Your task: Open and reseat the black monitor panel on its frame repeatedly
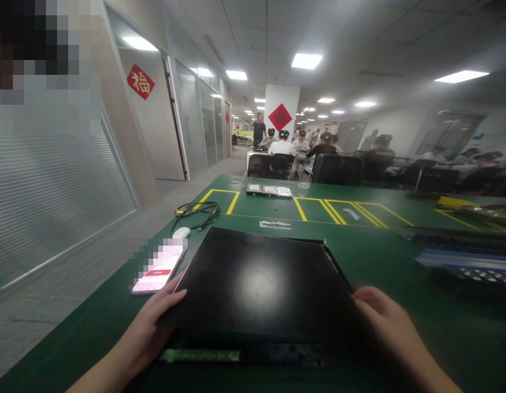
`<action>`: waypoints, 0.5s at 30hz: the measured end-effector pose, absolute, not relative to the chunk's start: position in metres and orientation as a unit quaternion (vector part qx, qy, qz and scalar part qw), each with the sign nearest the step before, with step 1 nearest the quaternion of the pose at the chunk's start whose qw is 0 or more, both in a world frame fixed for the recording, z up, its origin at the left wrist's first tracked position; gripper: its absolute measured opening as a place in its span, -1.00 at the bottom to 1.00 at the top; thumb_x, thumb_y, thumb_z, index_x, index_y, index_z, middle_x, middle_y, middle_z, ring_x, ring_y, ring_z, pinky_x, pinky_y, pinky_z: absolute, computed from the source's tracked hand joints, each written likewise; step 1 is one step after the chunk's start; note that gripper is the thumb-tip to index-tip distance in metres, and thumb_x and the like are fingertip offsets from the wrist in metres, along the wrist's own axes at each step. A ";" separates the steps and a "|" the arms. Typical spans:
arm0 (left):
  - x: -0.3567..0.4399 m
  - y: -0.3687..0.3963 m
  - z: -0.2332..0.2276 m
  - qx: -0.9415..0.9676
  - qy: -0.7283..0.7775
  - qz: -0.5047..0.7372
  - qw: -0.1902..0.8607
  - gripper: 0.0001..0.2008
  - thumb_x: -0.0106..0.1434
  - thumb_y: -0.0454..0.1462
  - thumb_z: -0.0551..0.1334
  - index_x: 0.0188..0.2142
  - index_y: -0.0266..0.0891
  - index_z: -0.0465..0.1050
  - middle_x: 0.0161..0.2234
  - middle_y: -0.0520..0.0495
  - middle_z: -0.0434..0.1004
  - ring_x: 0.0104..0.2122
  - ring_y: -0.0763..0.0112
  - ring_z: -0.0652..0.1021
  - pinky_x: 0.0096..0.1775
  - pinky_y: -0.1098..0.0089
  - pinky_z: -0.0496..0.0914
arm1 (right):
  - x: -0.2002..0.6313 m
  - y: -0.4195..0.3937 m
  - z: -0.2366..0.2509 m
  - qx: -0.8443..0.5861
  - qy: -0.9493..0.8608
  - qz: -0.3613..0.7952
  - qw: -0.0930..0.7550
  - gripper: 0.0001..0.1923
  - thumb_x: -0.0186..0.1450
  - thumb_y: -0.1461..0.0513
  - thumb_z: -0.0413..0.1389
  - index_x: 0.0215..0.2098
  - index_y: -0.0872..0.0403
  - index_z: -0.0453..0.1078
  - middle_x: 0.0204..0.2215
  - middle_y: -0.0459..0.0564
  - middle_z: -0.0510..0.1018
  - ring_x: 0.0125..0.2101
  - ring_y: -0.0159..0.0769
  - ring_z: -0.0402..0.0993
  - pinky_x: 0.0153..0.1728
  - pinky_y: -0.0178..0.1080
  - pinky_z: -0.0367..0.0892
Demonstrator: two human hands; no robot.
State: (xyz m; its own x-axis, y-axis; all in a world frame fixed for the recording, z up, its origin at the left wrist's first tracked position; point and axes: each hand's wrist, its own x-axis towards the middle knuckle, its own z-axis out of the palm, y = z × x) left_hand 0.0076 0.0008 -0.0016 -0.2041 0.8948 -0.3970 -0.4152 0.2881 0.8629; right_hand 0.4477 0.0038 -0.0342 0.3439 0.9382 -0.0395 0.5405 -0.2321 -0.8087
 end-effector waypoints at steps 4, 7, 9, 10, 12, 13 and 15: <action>0.008 0.000 -0.001 0.232 0.529 0.555 0.599 -0.32 0.04 -0.30 0.43 0.20 -0.14 0.45 -0.07 -0.13 0.71 -0.19 0.05 0.69 -0.24 0.28 0.54 | 0.445 0.003 -0.031 -0.742 -0.507 0.265 0.350 -0.64 0.04 -0.09 0.13 -0.36 -0.03 0.48 -0.39 -0.02 0.68 -0.41 -0.14 0.59 -0.43 -0.22 0.39; 0.010 -0.001 0.000 0.243 0.508 0.560 0.608 -0.29 0.05 -0.32 0.41 0.23 -0.13 0.40 -0.02 -0.13 0.69 -0.12 0.04 0.67 -0.16 0.25 0.53 | 0.447 0.004 -0.033 -0.738 -0.511 0.261 0.357 -0.62 0.03 -0.10 0.13 -0.38 -0.03 0.48 -0.39 0.00 0.68 -0.36 -0.10 0.61 -0.38 -0.21 0.41; 0.012 -0.002 0.002 0.248 0.496 0.565 0.611 -0.29 0.07 -0.32 0.40 0.24 -0.12 0.38 0.00 -0.13 0.67 -0.09 0.02 0.66 -0.15 0.24 0.53 | 0.450 0.005 -0.035 -0.732 -0.517 0.254 0.362 -0.63 0.03 -0.10 0.14 -0.38 -0.03 0.49 -0.38 0.01 0.69 -0.34 -0.09 0.62 -0.36 -0.21 0.42; 0.013 -0.002 0.003 0.250 0.494 0.567 0.610 -0.30 0.07 -0.32 0.39 0.24 -0.12 0.38 0.01 -0.13 0.67 -0.08 0.02 0.66 -0.16 0.26 0.53 | 0.452 0.006 -0.037 -0.731 -0.520 0.253 0.362 -0.63 0.03 -0.10 0.15 -0.37 -0.03 0.49 -0.37 0.01 0.69 -0.33 -0.09 0.62 -0.35 -0.22 0.43; 0.015 -0.003 0.005 0.255 0.494 0.569 0.606 -0.31 0.09 -0.33 0.37 0.24 -0.11 0.37 0.02 -0.13 0.66 -0.08 0.03 0.66 -0.21 0.29 0.53 | 0.454 0.007 -0.039 -0.734 -0.520 0.252 0.357 -0.63 0.03 -0.10 0.16 -0.36 -0.03 0.50 -0.36 0.01 0.70 -0.32 -0.08 0.63 -0.38 -0.22 0.43; 0.015 -0.004 0.005 0.257 0.496 0.569 0.604 -0.31 0.10 -0.33 0.37 0.24 -0.11 0.37 0.02 -0.13 0.66 -0.08 0.04 0.66 -0.24 0.31 0.52 | 0.455 0.007 -0.040 -0.735 -0.519 0.254 0.356 -0.62 0.04 -0.10 0.16 -0.35 -0.03 0.51 -0.35 0.01 0.70 -0.32 -0.07 0.63 -0.40 -0.23 0.43; 0.015 -0.005 0.005 0.257 0.498 0.566 0.605 -0.31 0.10 -0.31 0.37 0.25 -0.09 0.36 0.01 -0.12 0.67 -0.09 0.05 0.66 -0.27 0.33 0.52 | 0.455 0.006 -0.041 -0.731 -0.519 0.257 0.362 -0.62 0.05 -0.10 0.14 -0.35 -0.03 0.50 -0.36 0.01 0.70 -0.32 -0.07 0.63 -0.42 -0.23 0.43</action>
State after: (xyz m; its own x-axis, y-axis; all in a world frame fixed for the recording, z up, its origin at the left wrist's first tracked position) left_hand 0.0146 -0.0046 0.0053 -0.1362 0.9406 -0.3110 -0.4294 0.2269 0.8742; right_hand 0.4551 0.0063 -0.0406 0.3299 0.9440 -0.0003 0.5715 -0.2000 -0.7959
